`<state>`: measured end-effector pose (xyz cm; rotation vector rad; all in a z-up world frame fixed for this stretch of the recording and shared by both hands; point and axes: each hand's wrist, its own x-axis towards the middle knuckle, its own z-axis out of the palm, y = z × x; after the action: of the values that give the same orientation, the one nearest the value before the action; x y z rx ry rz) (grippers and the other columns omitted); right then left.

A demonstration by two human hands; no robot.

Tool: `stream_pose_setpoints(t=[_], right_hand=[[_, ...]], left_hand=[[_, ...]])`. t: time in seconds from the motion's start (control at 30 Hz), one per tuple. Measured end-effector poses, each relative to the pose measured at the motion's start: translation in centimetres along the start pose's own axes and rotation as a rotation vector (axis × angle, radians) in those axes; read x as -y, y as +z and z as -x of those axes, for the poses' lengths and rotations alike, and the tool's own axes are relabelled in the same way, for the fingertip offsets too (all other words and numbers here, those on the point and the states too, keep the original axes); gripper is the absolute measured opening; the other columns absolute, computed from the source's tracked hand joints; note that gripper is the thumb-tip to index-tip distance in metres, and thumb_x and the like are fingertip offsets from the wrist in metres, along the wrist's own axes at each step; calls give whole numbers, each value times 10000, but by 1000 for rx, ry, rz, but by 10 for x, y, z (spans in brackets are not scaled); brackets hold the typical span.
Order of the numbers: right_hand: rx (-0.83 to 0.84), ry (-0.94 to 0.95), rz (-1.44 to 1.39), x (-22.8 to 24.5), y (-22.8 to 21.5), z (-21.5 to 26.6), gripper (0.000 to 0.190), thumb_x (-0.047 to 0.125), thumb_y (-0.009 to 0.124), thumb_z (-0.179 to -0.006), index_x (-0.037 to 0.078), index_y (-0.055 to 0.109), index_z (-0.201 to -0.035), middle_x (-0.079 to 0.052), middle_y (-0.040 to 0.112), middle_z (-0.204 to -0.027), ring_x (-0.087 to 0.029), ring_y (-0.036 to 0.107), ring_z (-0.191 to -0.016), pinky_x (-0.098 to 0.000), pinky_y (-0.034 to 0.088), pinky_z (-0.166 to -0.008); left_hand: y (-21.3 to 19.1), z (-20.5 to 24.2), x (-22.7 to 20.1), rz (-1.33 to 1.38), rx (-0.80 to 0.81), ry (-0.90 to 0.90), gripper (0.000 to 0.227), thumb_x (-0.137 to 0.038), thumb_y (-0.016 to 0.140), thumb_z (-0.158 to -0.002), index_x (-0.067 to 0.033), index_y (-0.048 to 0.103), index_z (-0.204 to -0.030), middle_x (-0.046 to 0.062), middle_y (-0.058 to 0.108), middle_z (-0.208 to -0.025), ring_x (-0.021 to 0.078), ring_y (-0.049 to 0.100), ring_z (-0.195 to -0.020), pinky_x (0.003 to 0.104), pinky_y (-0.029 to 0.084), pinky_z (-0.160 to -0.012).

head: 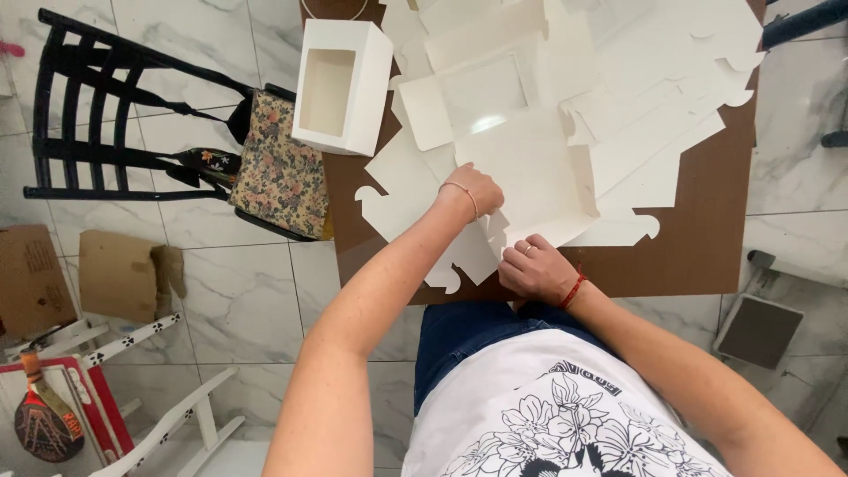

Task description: The person assembles white cardboard boxes by folding flat sheets along pre-scored lines and tucking tabs into slots. They complete one box and set it aside, then begin a second box in the same way.

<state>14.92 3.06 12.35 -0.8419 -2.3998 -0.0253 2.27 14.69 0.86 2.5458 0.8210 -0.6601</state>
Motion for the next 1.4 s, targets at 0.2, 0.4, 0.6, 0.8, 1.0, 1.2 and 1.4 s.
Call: stream_pose_setpoints(t=[0.2, 0.4, 0.6, 0.8, 1.0, 1.2, 1.4], right_hand=[[40, 46, -14, 1, -3, 10, 230, 196, 485, -779, 93, 430, -582, -51, 343, -571, -217, 411, -492, -299, 364, -521], [-3, 329, -6, 4, -7, 6, 195, 119, 564, -698, 108, 416, -571, -49, 353, -577, -224, 417, -509, -302, 355, -497], [39, 492, -74, 1, -5, -5, 182, 95, 630, -665, 116, 462, -599, -38, 390, -577, -228, 458, -516, -303, 370, -488], [42, 694, -75, -9, 3, -12, 199, 167, 705, -690, 132, 509, -673, -16, 448, -623, -209, 520, -578, -276, 433, -538], [22, 793, -296, -29, -32, -27, 247, 245, 706, -728, 108, 504, -687, -60, 462, -703, -272, 542, -687, -328, 448, -627], [-53, 1407, -293, -86, -51, 9, 80, 145, 620, -846, 103, 566, -889, -71, 530, -827, -196, 570, -787, -279, 493, -647], [17, 1825, -1103, -91, -14, -1, 250, 51, 429, -852, -35, 519, -1069, -187, 583, -974, -171, 597, -841, -242, 504, -740]], left_hand=[[4, -15, 3, 33, 36, 25, 124, -406, 666, -647, -357, 639, -757, -1, 649, -769, 251, 637, -774, 450, 488, -664], [-32, 16, -2, 103, 74, 54, 80, -337, 625, -715, -321, 651, -789, 33, 656, -809, 263, 634, -812, 422, 490, -739], [-34, 25, -10, 80, 78, 62, 60, -286, 616, -730, -309, 658, -766, 39, 657, -797, 259, 634, -811, 417, 488, -724], [-47, 48, -25, -38, -66, 105, 63, -284, 602, -743, -275, 657, -772, -28, 652, -820, 204, 632, -808, 461, 372, -899], [-76, 94, -35, -14, -126, 50, 170, -371, 569, -747, -260, 668, -831, -58, 661, -880, 177, 609, -910, 493, 155, -1038], [-90, 131, -44, 142, 158, -195, 339, -148, 594, -731, -438, 595, -907, -214, 507, -1157, 114, 265, -1267, 631, -85, -1006], [-122, 90, -91, 1077, -207, -481, 651, -648, 503, -665, -110, 476, -1030, 69, 565, -931, 257, 566, -957, 442, 448, -849]])
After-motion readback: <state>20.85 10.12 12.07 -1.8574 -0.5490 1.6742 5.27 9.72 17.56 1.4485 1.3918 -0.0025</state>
